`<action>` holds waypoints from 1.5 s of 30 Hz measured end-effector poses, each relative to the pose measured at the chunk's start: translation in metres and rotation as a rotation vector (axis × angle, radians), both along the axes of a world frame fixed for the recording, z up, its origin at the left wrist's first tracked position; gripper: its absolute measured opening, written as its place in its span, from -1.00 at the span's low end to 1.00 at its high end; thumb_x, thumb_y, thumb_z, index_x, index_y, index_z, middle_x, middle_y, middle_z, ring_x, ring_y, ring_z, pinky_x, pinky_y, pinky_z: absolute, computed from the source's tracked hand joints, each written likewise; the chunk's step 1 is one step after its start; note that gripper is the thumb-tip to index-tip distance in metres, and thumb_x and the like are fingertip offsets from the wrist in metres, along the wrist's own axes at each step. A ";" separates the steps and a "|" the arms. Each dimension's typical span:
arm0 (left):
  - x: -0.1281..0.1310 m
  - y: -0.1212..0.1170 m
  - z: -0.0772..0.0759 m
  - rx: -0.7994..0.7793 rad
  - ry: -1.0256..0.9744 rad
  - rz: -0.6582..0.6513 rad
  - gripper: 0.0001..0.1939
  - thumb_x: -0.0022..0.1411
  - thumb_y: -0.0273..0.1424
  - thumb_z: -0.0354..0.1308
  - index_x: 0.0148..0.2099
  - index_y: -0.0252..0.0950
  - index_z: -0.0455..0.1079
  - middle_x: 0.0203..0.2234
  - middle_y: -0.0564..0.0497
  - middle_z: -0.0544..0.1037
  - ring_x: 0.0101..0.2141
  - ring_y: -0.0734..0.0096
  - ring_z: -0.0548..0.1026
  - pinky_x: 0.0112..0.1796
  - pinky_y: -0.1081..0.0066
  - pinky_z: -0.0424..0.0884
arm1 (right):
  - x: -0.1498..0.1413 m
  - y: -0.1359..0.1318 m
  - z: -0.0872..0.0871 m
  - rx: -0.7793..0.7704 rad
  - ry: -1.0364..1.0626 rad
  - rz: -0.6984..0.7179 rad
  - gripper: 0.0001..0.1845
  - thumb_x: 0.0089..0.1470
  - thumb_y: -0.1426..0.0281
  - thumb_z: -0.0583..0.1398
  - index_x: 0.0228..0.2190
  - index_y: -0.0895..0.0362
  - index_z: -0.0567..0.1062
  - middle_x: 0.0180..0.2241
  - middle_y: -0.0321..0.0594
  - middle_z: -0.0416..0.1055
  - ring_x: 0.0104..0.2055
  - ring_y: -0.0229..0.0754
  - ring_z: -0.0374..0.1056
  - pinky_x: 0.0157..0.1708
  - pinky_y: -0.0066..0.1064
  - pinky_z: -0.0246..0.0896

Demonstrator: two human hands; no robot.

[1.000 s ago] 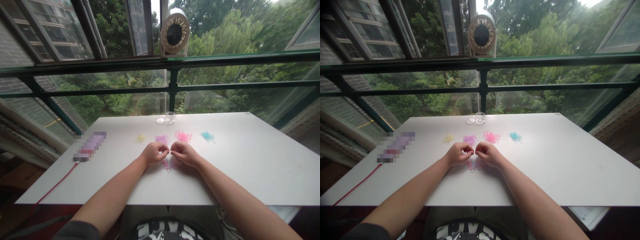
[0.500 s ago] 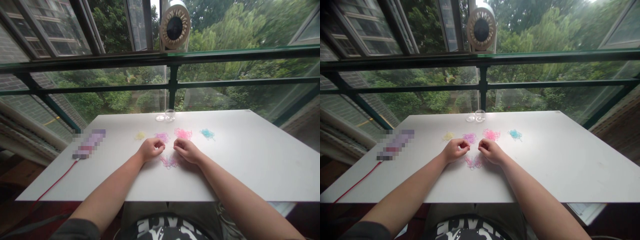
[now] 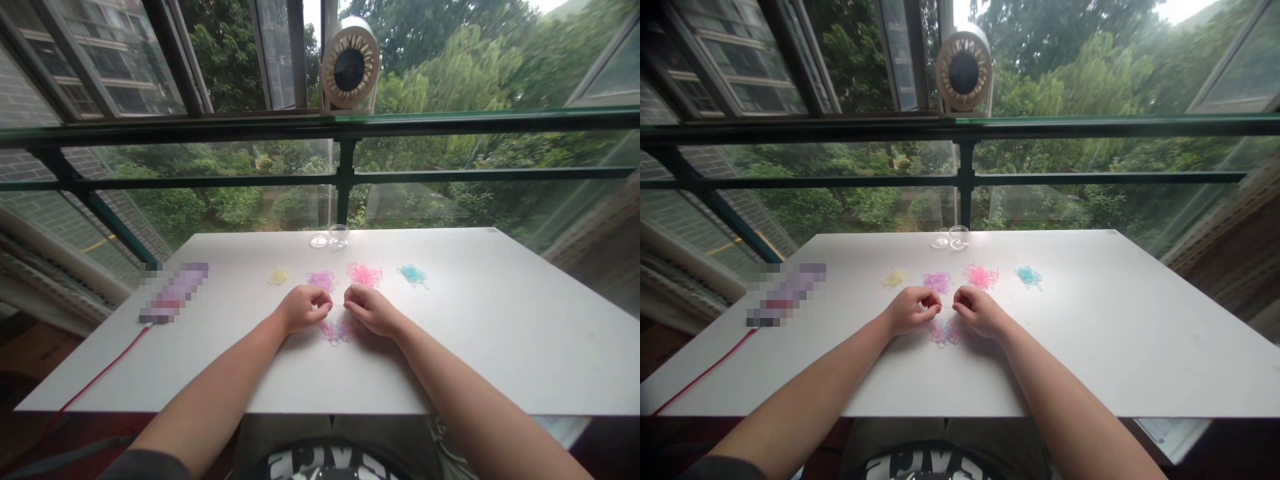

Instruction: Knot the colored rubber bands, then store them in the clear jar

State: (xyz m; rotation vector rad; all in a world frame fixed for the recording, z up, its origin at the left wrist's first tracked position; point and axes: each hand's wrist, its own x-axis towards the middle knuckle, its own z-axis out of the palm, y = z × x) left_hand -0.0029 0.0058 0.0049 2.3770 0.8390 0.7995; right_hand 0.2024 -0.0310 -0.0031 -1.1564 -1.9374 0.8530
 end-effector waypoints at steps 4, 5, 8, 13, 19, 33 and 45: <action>-0.001 0.000 0.000 -0.013 -0.005 0.017 -0.90 0.05 -0.45 0.09 -0.43 -0.32 0.42 -0.56 0.06 0.49 -0.51 0.54 0.38 -0.41 0.51 0.30 | 0.001 0.001 -0.003 -0.046 0.056 0.014 -0.93 -0.01 0.41 0.13 -0.46 0.13 0.31 -0.61 -0.39 0.18 -0.58 -0.34 0.08 -0.57 -0.48 -0.01; 0.000 0.000 0.000 -0.015 -0.008 0.016 -0.90 0.04 -0.45 0.09 -0.43 -0.32 0.42 -0.56 0.06 0.49 -0.51 0.54 0.38 -0.41 0.51 0.30 | 0.000 0.000 -0.003 -0.058 0.066 0.024 -0.92 -0.01 0.39 0.15 -0.45 0.14 0.32 -0.62 -0.40 0.17 -0.58 -0.35 0.07 -0.58 -0.49 -0.02; 0.002 -0.001 -0.002 -0.015 -0.003 0.005 -0.90 0.04 -0.45 0.09 -0.42 -0.32 0.43 -0.56 0.06 0.49 -0.52 0.54 0.38 -0.41 0.52 0.29 | -0.004 0.000 -0.002 -0.062 0.048 0.035 -0.91 -0.02 0.38 0.16 -0.44 0.15 0.35 -0.63 -0.40 0.17 -0.59 -0.35 0.07 -0.59 -0.50 -0.03; 0.004 -0.001 -0.006 -0.019 0.012 0.005 -0.91 0.03 -0.46 0.10 -0.41 -0.32 0.43 -0.56 0.08 0.50 -0.52 0.55 0.39 -0.40 0.52 0.29 | -0.005 -0.001 0.000 -0.026 -0.019 -0.009 -0.95 -0.03 0.45 0.12 -0.50 0.16 0.37 -0.64 -0.39 0.19 -0.59 -0.36 0.07 -0.58 -0.50 -0.02; 0.002 -0.001 -0.005 -0.028 0.006 0.025 -0.92 0.01 -0.48 0.10 -0.42 -0.32 0.42 -0.56 0.07 0.50 -0.52 0.54 0.39 -0.42 0.52 0.28 | -0.004 -0.001 0.000 -0.027 -0.007 -0.019 -0.96 -0.06 0.47 0.12 -0.52 0.16 0.34 -0.64 -0.40 0.18 -0.59 -0.37 0.07 -0.58 -0.51 -0.02; 0.004 -0.002 -0.007 -0.029 0.011 -0.006 -0.91 0.05 -0.45 0.11 -0.39 -0.32 0.43 -0.56 0.06 0.50 -0.52 0.54 0.40 -0.41 0.52 0.29 | -0.006 -0.001 -0.003 -0.070 0.033 0.007 -0.92 -0.04 0.41 0.16 -0.43 0.17 0.39 -0.64 -0.40 0.20 -0.61 -0.38 0.07 -0.62 -0.53 -0.04; 0.007 -0.003 -0.008 0.006 0.003 -0.037 -0.92 0.05 -0.45 0.11 -0.37 -0.31 0.43 -0.54 0.07 0.51 -0.51 0.55 0.40 -0.41 0.52 0.28 | -0.009 -0.001 -0.001 -0.090 0.031 -0.010 -0.80 -0.05 0.28 0.21 -0.47 0.19 0.44 -0.67 -0.38 0.19 -0.62 -0.38 0.04 -0.65 -0.52 -0.09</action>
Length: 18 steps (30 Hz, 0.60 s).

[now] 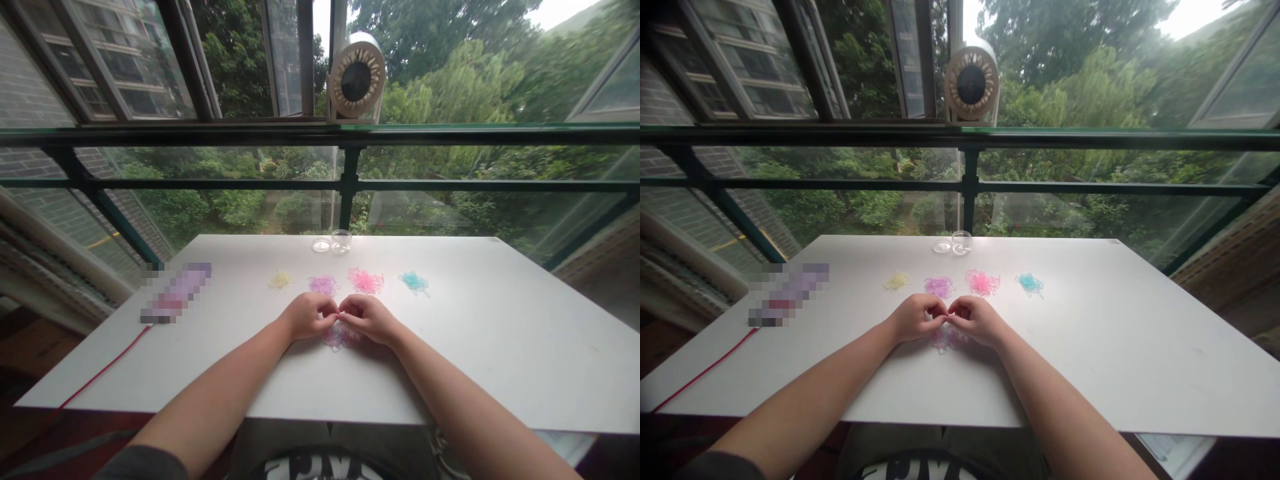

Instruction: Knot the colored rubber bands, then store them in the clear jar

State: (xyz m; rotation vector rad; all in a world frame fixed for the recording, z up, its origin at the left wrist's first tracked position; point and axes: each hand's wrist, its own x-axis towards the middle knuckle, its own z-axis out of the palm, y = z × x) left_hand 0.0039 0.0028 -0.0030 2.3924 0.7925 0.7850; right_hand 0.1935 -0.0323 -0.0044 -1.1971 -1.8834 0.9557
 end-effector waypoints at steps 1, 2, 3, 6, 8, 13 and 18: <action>0.000 0.000 0.000 0.005 -0.005 0.001 -0.92 0.05 -0.44 0.12 -0.37 -0.30 0.43 -0.54 0.07 0.51 -0.51 0.55 0.40 -0.40 0.52 0.29 | 0.000 0.000 0.000 -0.002 0.000 -0.009 -0.80 -0.05 0.28 0.21 -0.47 0.19 0.44 -0.67 -0.38 0.19 -0.62 -0.38 0.04 -0.64 -0.52 -0.09; 0.000 0.000 0.000 0.009 -0.010 0.003 -0.92 0.05 -0.44 0.12 -0.37 -0.30 0.43 -0.54 0.07 0.51 -0.51 0.55 0.40 -0.40 0.52 0.29 | 0.000 0.000 0.001 -0.006 0.003 -0.018 -0.80 -0.05 0.29 0.21 -0.47 0.19 0.45 -0.67 -0.37 0.20 -0.62 -0.37 0.05 -0.64 -0.52 -0.08; 0.000 0.000 0.000 0.013 -0.013 0.006 -0.92 0.05 -0.44 0.12 -0.37 -0.30 0.43 -0.54 0.08 0.51 -0.51 0.55 0.39 -0.40 0.52 0.29 | -0.001 0.000 0.001 -0.012 0.008 -0.026 -0.82 -0.06 0.30 0.21 -0.47 0.19 0.45 -0.66 -0.37 0.22 -0.61 -0.37 0.06 -0.63 -0.52 -0.06; 0.001 0.000 0.001 0.023 -0.012 0.014 -0.92 0.06 -0.44 0.11 -0.38 -0.30 0.43 -0.54 0.08 0.51 -0.51 0.56 0.38 -0.41 0.52 0.28 | -0.001 0.001 0.001 -0.026 0.033 -0.046 -0.87 -0.07 0.37 0.20 -0.48 0.20 0.46 -0.64 -0.34 0.27 -0.60 -0.37 0.10 -0.61 -0.52 -0.03; 0.001 0.000 0.002 0.027 -0.005 0.020 -0.92 0.06 -0.44 0.11 -0.39 -0.31 0.43 -0.53 0.07 0.51 -0.51 0.55 0.37 -0.41 0.52 0.28 | -0.002 0.002 0.000 -0.047 0.061 -0.058 -0.89 -0.08 0.39 0.19 -0.49 0.20 0.45 -0.64 -0.34 0.28 -0.61 -0.37 0.11 -0.62 -0.52 -0.02; 0.001 0.000 0.002 0.014 0.007 0.031 -0.92 0.06 -0.44 0.11 -0.39 -0.31 0.43 -0.52 0.05 0.52 -0.50 0.54 0.38 -0.40 0.51 0.29 | -0.005 0.002 -0.001 -0.109 0.111 -0.087 -0.92 -0.10 0.41 0.19 -0.51 0.19 0.41 -0.66 -0.36 0.26 -0.63 -0.37 0.11 -0.64 -0.53 -0.01; 0.001 0.000 0.004 0.003 0.011 0.046 -0.92 0.06 -0.43 0.12 -0.40 -0.31 0.42 -0.52 0.06 0.52 -0.51 0.54 0.37 -0.41 0.52 0.28 | -0.007 0.000 0.000 -0.057 0.090 -0.079 -0.95 -0.11 0.45 0.17 -0.54 0.17 0.37 -0.66 -0.37 0.23 -0.62 -0.38 0.10 -0.63 -0.53 -0.01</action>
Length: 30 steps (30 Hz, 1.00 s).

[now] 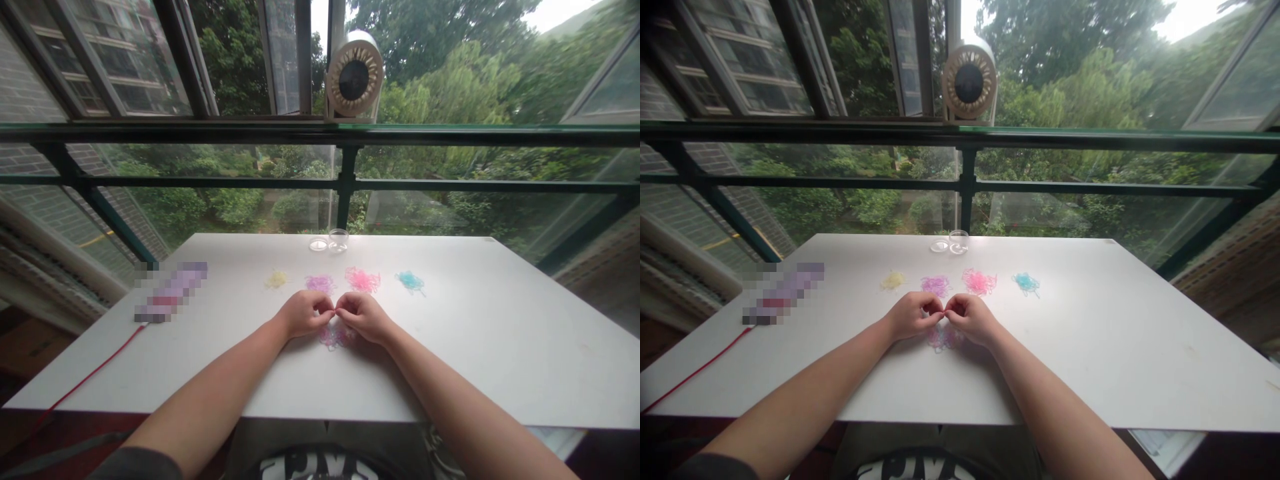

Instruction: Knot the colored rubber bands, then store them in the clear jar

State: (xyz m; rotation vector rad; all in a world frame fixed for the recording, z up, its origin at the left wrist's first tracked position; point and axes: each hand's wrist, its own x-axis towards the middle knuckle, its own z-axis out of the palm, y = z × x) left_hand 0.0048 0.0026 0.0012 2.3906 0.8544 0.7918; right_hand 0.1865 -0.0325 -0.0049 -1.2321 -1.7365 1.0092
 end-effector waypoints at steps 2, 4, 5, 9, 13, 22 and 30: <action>-0.001 0.000 0.001 -0.004 0.004 0.003 -0.91 0.07 -0.41 0.12 -0.40 -0.31 0.42 -0.53 0.06 0.52 -0.51 0.55 0.37 -0.42 0.52 0.28 | 0.000 -0.001 -0.001 0.030 -0.009 0.019 -0.96 -0.11 0.46 0.15 -0.54 0.16 0.36 -0.65 -0.38 0.22 -0.61 -0.38 0.09 -0.62 -0.54 -0.01; -0.001 0.000 0.000 -0.009 0.011 0.008 -0.90 0.07 -0.39 0.13 -0.39 -0.31 0.43 -0.53 0.06 0.51 -0.52 0.55 0.37 -0.43 0.53 0.28 | 0.000 -0.001 -0.001 0.061 -0.027 0.033 -0.97 -0.11 0.47 0.14 -0.54 0.16 0.35 -0.64 -0.39 0.22 -0.60 -0.38 0.09 -0.61 -0.54 -0.02; -0.002 0.001 0.000 -0.010 0.015 0.011 -0.88 0.08 -0.37 0.13 -0.38 -0.31 0.44 -0.53 0.05 0.51 -0.52 0.54 0.37 -0.44 0.53 0.28 | 0.000 -0.001 -0.002 0.076 -0.035 0.037 -0.97 -0.11 0.48 0.14 -0.53 0.16 0.35 -0.64 -0.39 0.21 -0.59 -0.38 0.09 -0.61 -0.54 -0.02; -0.004 0.002 -0.002 -0.016 0.026 -0.003 -0.83 0.10 -0.34 0.11 -0.30 -0.30 0.47 -0.50 0.03 0.52 -0.51 0.53 0.38 -0.44 0.54 0.28 | 0.000 -0.001 -0.003 0.129 -0.049 0.048 -0.97 -0.10 0.49 0.12 -0.53 0.15 0.34 -0.63 -0.39 0.20 -0.58 -0.37 0.08 -0.58 -0.53 -0.01; -0.004 0.002 -0.002 -0.029 0.025 -0.050 -0.82 0.13 -0.36 0.09 -0.29 -0.30 0.49 -0.48 0.01 0.54 -0.50 0.52 0.39 -0.43 0.54 0.28 | 0.001 -0.001 -0.004 0.153 -0.053 0.061 -0.98 -0.09 0.49 0.12 -0.51 0.15 0.34 -0.62 -0.39 0.20 -0.57 -0.36 0.08 -0.57 -0.52 -0.01; -0.004 0.002 0.001 -0.051 -0.008 -0.040 -0.86 0.10 -0.38 0.10 -0.38 -0.31 0.46 -0.52 0.03 0.53 -0.51 0.53 0.37 -0.42 0.53 0.28 | 0.003 0.000 -0.002 0.218 -0.119 0.051 -0.97 -0.07 0.49 0.12 -0.50 0.14 0.35 -0.60 -0.37 0.23 -0.55 -0.35 0.09 -0.55 -0.51 0.00; -0.006 0.003 0.005 -0.074 -0.030 -0.041 -0.85 0.12 -0.38 0.08 -0.38 -0.32 0.45 -0.54 0.05 0.49 -0.49 0.54 0.37 -0.39 0.52 0.27 | 0.009 0.001 0.002 0.225 -0.156 0.020 -0.96 -0.07 0.48 0.11 -0.51 0.14 0.35 -0.64 -0.39 0.20 -0.57 -0.34 0.08 -0.55 -0.50 -0.01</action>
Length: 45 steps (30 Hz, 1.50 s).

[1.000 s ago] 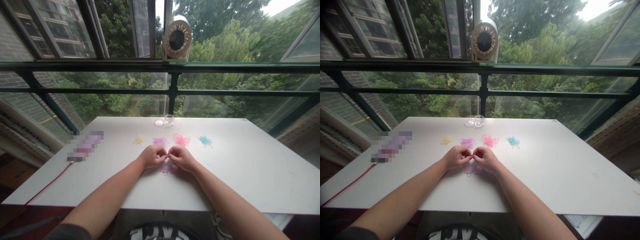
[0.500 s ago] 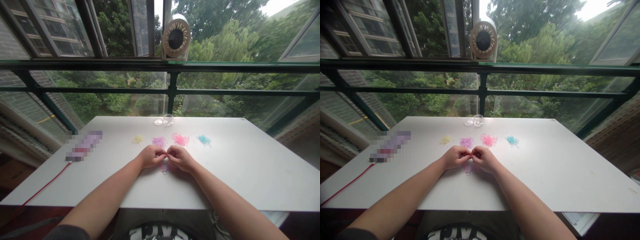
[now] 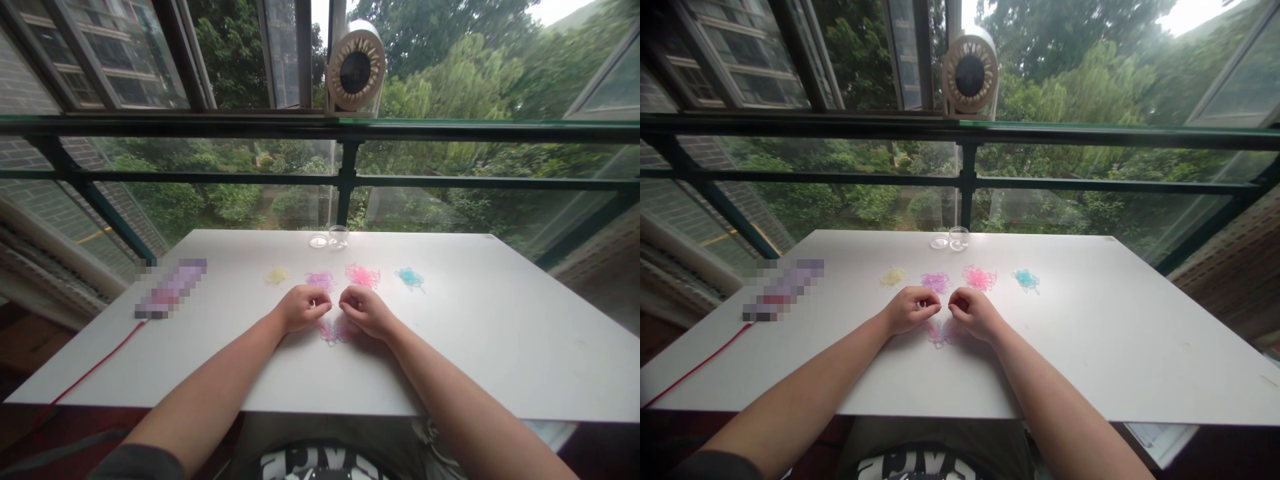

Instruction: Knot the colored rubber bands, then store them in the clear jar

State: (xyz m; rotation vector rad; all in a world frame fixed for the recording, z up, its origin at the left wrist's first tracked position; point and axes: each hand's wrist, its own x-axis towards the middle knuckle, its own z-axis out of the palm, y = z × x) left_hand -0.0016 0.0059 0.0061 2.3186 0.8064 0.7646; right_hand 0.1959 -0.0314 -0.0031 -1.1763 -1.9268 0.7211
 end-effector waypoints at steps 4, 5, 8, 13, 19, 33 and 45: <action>-0.004 0.002 0.000 -0.020 -0.027 0.029 -0.84 0.13 -0.39 0.07 -0.39 -0.33 0.44 -0.53 0.04 0.49 -0.48 0.53 0.37 -0.40 0.52 0.27 | 0.007 0.000 0.003 -0.007 -0.008 -0.047 -0.94 -0.03 0.42 0.10 -0.50 0.14 0.35 -0.63 -0.37 0.20 -0.57 -0.33 0.09 -0.55 -0.47 0.01; -0.006 0.003 0.000 -0.026 -0.038 0.040 -0.84 0.13 -0.39 0.07 -0.40 -0.33 0.44 -0.53 0.04 0.48 -0.48 0.53 0.36 -0.41 0.52 0.27 | 0.008 0.000 0.003 -0.009 -0.010 -0.057 -0.93 -0.02 0.41 0.10 -0.50 0.14 0.35 -0.62 -0.36 0.21 -0.57 -0.32 0.10 -0.55 -0.47 0.02; -0.009 0.006 -0.002 -0.042 -0.057 0.076 -0.82 0.14 -0.40 0.05 -0.42 -0.35 0.43 -0.55 0.04 0.47 -0.49 0.53 0.34 -0.43 0.53 0.26 | 0.011 0.000 0.001 -0.012 -0.022 -0.072 -0.90 0.00 0.37 0.10 -0.50 0.13 0.35 -0.61 -0.34 0.23 -0.56 -0.30 0.13 -0.53 -0.45 0.05; -0.010 0.009 -0.004 -0.026 -0.054 0.103 -0.83 0.14 -0.42 0.04 -0.44 -0.35 0.40 -0.57 0.05 0.43 -0.50 0.52 0.33 -0.43 0.51 0.26 | 0.012 0.001 -0.002 0.000 -0.083 -0.052 -0.86 0.03 0.34 0.08 -0.48 0.12 0.37 -0.58 -0.31 0.28 -0.52 -0.26 0.19 -0.50 -0.42 0.10; -0.011 0.012 -0.004 0.083 -0.149 0.177 -0.91 0.06 -0.44 0.12 -0.45 -0.32 0.41 -0.53 0.02 0.48 -0.43 0.47 0.38 -0.31 0.47 0.32 | 0.016 0.003 -0.004 0.017 -0.157 -0.048 -0.82 0.05 0.29 0.07 -0.49 0.11 0.36 -0.55 -0.28 0.34 -0.50 -0.22 0.23 -0.47 -0.39 0.12; -0.056 0.040 0.000 0.097 -0.195 0.534 -0.88 0.00 -0.37 0.19 -0.48 -0.32 0.45 -0.55 0.04 0.51 -0.47 0.50 0.39 -0.38 0.50 0.32 | 0.024 0.005 -0.011 -0.016 -0.195 -0.076 -0.78 0.05 0.23 0.07 -0.47 0.10 0.38 -0.53 -0.24 0.39 -0.47 -0.19 0.28 -0.44 -0.38 0.16; -0.077 0.056 -0.010 0.045 0.052 0.677 -0.83 0.07 -0.37 0.12 -0.31 -0.27 0.52 -0.40 0.03 0.58 -0.38 0.44 0.47 -0.29 0.48 0.36 | 0.022 0.004 -0.007 -0.032 -0.185 -0.067 -0.79 0.04 0.25 0.07 -0.47 0.12 0.38 -0.53 -0.26 0.38 -0.47 -0.21 0.27 -0.42 -0.38 0.15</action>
